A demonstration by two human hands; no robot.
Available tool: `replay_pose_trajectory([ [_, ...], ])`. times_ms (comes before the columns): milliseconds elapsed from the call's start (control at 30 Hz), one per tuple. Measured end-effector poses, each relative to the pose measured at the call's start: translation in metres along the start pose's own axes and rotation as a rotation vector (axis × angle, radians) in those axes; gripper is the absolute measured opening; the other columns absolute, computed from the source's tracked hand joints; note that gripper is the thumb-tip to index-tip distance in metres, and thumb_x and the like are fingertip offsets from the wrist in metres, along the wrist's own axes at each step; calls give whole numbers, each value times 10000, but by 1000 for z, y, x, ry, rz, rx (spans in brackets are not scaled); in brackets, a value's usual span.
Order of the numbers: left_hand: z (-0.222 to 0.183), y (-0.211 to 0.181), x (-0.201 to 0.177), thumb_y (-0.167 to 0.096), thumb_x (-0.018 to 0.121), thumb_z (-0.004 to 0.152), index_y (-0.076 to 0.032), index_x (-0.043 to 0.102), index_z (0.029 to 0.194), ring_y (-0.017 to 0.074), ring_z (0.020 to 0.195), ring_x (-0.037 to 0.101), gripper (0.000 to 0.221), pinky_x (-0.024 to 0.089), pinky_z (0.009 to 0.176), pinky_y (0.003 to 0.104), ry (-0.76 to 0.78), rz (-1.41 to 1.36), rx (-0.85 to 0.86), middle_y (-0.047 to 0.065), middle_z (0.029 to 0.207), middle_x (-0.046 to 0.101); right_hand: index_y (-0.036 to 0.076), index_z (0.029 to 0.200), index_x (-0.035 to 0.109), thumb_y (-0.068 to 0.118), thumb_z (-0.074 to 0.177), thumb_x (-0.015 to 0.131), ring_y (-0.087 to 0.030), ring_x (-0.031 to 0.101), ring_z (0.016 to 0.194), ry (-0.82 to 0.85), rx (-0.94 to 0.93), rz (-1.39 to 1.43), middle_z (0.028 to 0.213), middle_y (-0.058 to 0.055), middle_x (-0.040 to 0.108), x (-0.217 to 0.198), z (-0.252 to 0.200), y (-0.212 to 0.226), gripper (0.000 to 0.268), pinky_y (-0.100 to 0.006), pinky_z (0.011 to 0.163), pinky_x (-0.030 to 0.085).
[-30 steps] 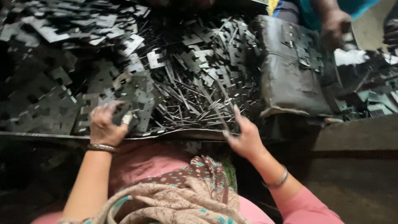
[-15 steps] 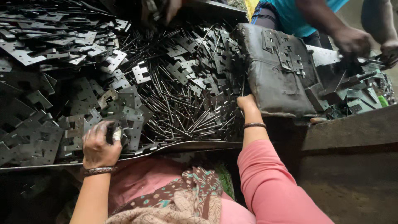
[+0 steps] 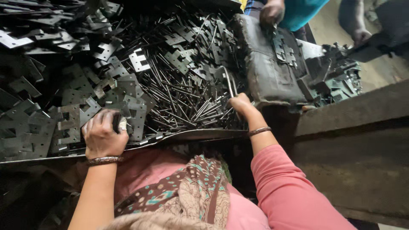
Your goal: The person picks up metal components from a large bin, aligns them, and places them onto a padded work surface. The person handles one part at a time, sometimes picking up multiple small pieces or wires and placing them into a separate container or onto the side.
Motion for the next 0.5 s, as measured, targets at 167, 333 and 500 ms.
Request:
replay_pose_trajectory([
  [167,2,7,4,-260,737,889,-144,715,1134,312,1156,629,271,454,1047,491,-8,29,-1,62,1235,689,-30,1186,669,153,749,671,-355,743,849,120,-187,-90,896,-234,739,3,-103,57,474,-450,758,574],
  [333,0,7,8,-249,712,899,-153,715,1146,311,1189,620,265,443,1062,486,15,23,-13,57,1265,688,-27,1421,496,200,775,750,-403,710,990,121,-341,-352,1043,-305,697,-16,-165,56,731,-456,859,560],
  [500,-3,7,7,-261,718,923,-144,706,1189,310,1232,614,290,432,1083,486,3,35,4,75,1297,676,-27,1476,433,280,740,792,-387,693,1114,-57,-587,-67,1172,-300,685,-34,-151,31,875,-437,953,531],
])
Point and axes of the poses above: each hand's wrist, its own z-axis towards the middle knuckle, its own x-axis out of the palm, y = z × x, the point moved 4 cm from there along z, towards the middle knuckle
